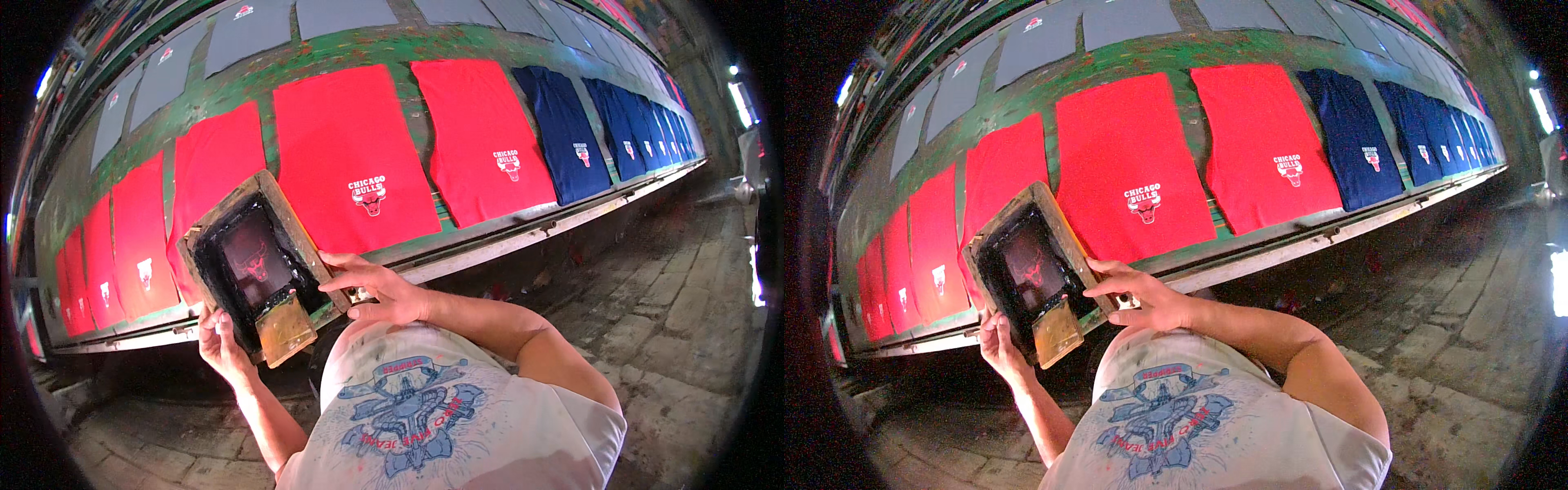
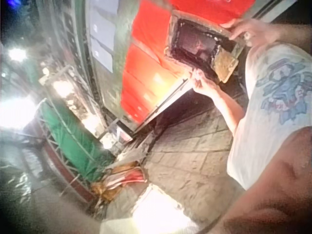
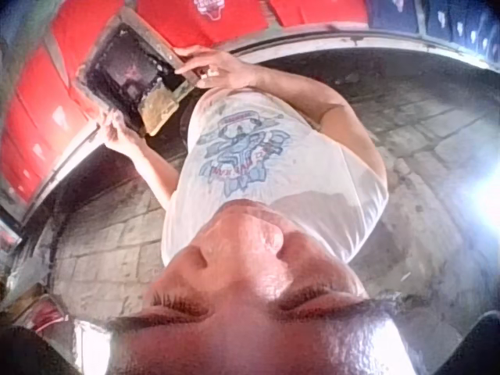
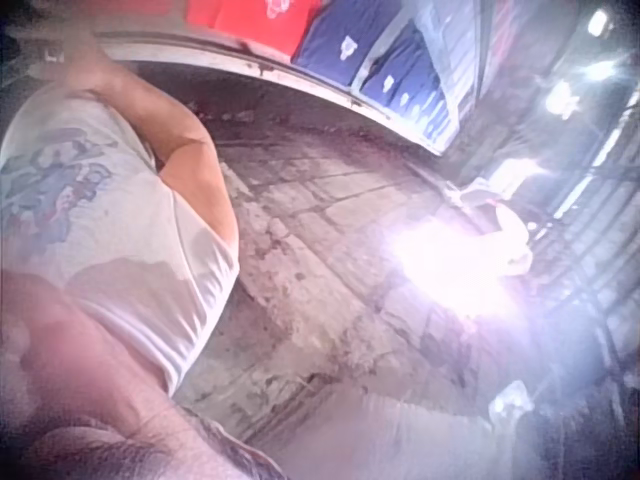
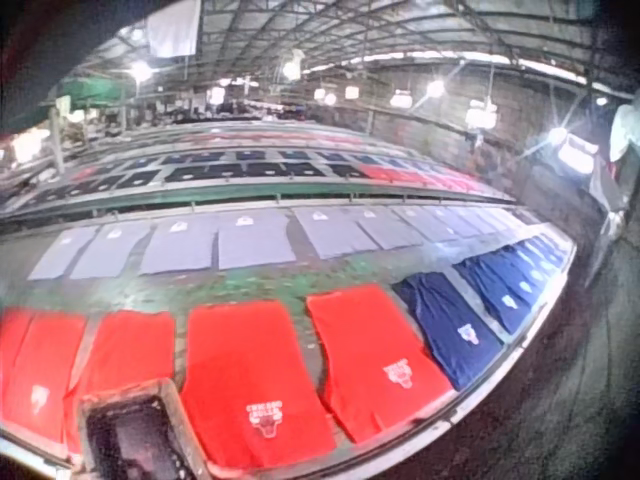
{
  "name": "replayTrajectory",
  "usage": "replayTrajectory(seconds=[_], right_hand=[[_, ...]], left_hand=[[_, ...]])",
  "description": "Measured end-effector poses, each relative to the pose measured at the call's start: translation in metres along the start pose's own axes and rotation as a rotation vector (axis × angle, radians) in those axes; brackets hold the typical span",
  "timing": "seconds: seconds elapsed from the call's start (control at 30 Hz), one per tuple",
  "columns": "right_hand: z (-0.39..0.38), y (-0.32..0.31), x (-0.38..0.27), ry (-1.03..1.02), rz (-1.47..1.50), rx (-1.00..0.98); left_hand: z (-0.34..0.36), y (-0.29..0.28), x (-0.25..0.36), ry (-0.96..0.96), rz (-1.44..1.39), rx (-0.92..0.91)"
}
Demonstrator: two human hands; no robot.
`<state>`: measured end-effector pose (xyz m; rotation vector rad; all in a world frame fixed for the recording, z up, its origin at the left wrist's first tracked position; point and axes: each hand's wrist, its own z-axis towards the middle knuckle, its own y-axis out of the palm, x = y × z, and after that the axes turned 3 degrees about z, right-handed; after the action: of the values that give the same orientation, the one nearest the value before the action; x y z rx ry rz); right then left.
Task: The person uses a squeegee to apply ink through a screen printing frame onto a series of red and blue t-shirts laid out on a table. The person repeatedly wipes the screen, repositions the frame, and prints the Chicago Bulls logo on each shirt in sequence.
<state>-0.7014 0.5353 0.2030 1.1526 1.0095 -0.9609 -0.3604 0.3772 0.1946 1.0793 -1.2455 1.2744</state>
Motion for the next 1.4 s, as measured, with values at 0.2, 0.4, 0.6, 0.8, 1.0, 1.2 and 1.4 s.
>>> replayTrajectory(seconds=[0.2, 0.4, 0.6, 0.8, 1.0, 1.2, 1.4], right_hand=[[-0.004, 0.008, 0.003, 0.019, -0.076, 0.007], [-0.017, 0.004, -0.003, 0.003, -0.106, 0.060], [-0.046, -0.022, -0.017, 0.003, -0.076, 0.160], [-0.090, -0.083, -0.044, -0.027, -0.094, 0.284], [-0.170, -0.191, -0.077, -0.103, -0.157, 0.374], [-0.261, -0.296, -0.105, -0.008, -0.174, 0.568], [-0.316, -0.354, -0.107, 0.072, -0.133, 0.702]], left_hand=[[-0.004, -0.008, -0.022, -0.006, -0.136, -0.023], [-0.002, 0.013, -0.018, -0.007, -0.078, -0.039], [-0.002, 0.066, -0.006, 0.015, -0.093, -0.148], [-0.012, 0.151, 0.013, 0.065, 0.032, -0.248], [-0.059, 0.288, 0.024, 0.100, 0.094, -0.286], [-0.133, 0.437, 0.014, 0.116, 0.044, -0.287], [-0.178, 0.527, -0.010, 0.158, -0.042, -0.318]])
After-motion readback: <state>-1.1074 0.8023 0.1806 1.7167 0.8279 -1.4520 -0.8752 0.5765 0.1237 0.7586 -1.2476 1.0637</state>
